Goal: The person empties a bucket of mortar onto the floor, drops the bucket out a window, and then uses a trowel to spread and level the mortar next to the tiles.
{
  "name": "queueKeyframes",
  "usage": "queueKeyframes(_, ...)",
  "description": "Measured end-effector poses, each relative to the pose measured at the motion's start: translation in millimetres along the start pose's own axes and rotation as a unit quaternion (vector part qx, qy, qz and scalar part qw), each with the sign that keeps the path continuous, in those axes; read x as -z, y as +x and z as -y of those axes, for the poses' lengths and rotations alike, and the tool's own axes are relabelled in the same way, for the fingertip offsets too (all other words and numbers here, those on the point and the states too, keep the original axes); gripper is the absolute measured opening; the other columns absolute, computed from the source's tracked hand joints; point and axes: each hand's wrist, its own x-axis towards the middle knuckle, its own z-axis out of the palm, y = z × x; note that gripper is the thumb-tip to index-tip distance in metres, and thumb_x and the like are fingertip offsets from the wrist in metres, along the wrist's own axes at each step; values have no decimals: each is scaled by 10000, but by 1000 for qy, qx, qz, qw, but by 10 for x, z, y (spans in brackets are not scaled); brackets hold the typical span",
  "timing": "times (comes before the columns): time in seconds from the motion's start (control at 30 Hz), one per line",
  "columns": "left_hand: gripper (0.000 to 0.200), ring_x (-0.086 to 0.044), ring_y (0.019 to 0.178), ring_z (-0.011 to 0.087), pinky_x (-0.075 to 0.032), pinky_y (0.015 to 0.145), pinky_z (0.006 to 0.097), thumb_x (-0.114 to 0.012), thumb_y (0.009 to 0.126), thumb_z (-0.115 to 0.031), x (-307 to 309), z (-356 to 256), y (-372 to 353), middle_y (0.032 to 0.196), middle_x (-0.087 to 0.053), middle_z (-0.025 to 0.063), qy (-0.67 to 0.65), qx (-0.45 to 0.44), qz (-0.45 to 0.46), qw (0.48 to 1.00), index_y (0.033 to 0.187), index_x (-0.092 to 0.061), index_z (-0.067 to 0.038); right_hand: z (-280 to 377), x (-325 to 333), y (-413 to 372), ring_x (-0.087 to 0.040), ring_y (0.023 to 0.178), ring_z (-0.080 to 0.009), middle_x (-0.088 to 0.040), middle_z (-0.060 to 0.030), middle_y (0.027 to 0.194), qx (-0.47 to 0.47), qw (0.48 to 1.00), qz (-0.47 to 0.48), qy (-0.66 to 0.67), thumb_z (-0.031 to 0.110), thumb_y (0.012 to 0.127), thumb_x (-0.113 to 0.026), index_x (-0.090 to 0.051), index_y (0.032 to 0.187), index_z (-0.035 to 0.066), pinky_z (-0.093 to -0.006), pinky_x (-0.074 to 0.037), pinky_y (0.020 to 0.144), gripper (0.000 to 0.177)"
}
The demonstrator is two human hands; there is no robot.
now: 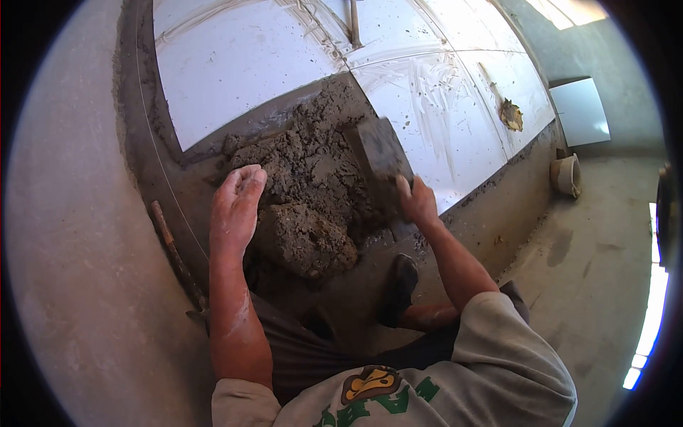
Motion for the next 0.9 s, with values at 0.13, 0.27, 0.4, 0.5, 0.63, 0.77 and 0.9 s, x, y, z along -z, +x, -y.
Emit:
queueKeyframes(0.13,446,-545,932,92,-413,795,260,-613,901,-403,-28,-64,-31,1039,-593,-4,-6,3,3,1000,1169,-592,-47,436,-155,149,-606,858,-483,-623,-318,840,33,999,28,-9,509,905,-487,-538,931,-24,-543,-465,778,536)
queueKeyframes(0.27,436,-564,944,108,-437,829,271,-616,902,-380,5,-118,-17,1037,-612,28,-3,15,-12,1000,1152,-598,-23,248,-375,-151,-630,836,-451,-637,-294,827,6,995,85,-61,490,900,-511,-517,943,-13,-516,-490,743,505)
queueKeyframes(0.4,412,-547,889,90,-444,784,252,-625,902,-351,132,-75,-36,986,-613,27,-32,1,-53,998,1116,-608,1,-89,-134,-259,-617,817,-464,-627,-296,798,28,992,78,-90,453,894,-544,-494,911,-5,-535,-476,725,460)
queueKeyframes(0.5,437,-538,876,87,-429,752,250,-627,893,-387,274,61,-30,976,-613,24,-105,-17,-48,993,1109,-612,-7,-256,124,-368,-630,869,-430,-630,-310,837,36,982,116,-143,465,877,-553,-531,968,-23,-495,-494,747,497)
queueKeyframes(0.63,468,-589,988,138,-421,865,299,-596,904,-427,343,-40,-83,1111,-613,38,-77,5,-45,996,1192,-587,-58,-159,558,-445,-639,797,-404,-636,-268,786,13,981,193,22,388,835,-614,-594,885,-39,-440,-503,725,430)
queueKeyframes(0.77,479,-548,861,107,-435,748,266,-615,888,-442,213,-96,-86,958,-628,38,-91,-2,-67,994,1119,-615,-22,139,1162,-616,-640,701,-373,-623,-232,690,-77,930,359,25,328,793,-607,-613,864,-54,-448,-495,683,389)
queueKeyframes(0.9,489,-566,885,122,-443,746,278,-612,890,-452,190,-89,-38,964,-636,55,-88,-5,-52,995,1121,-614,-22,17,1581,-784,-644,706,-371,-631,-232,705,145,908,345,-189,353,754,-601,-628,838,-28,-467,-504,700,392)
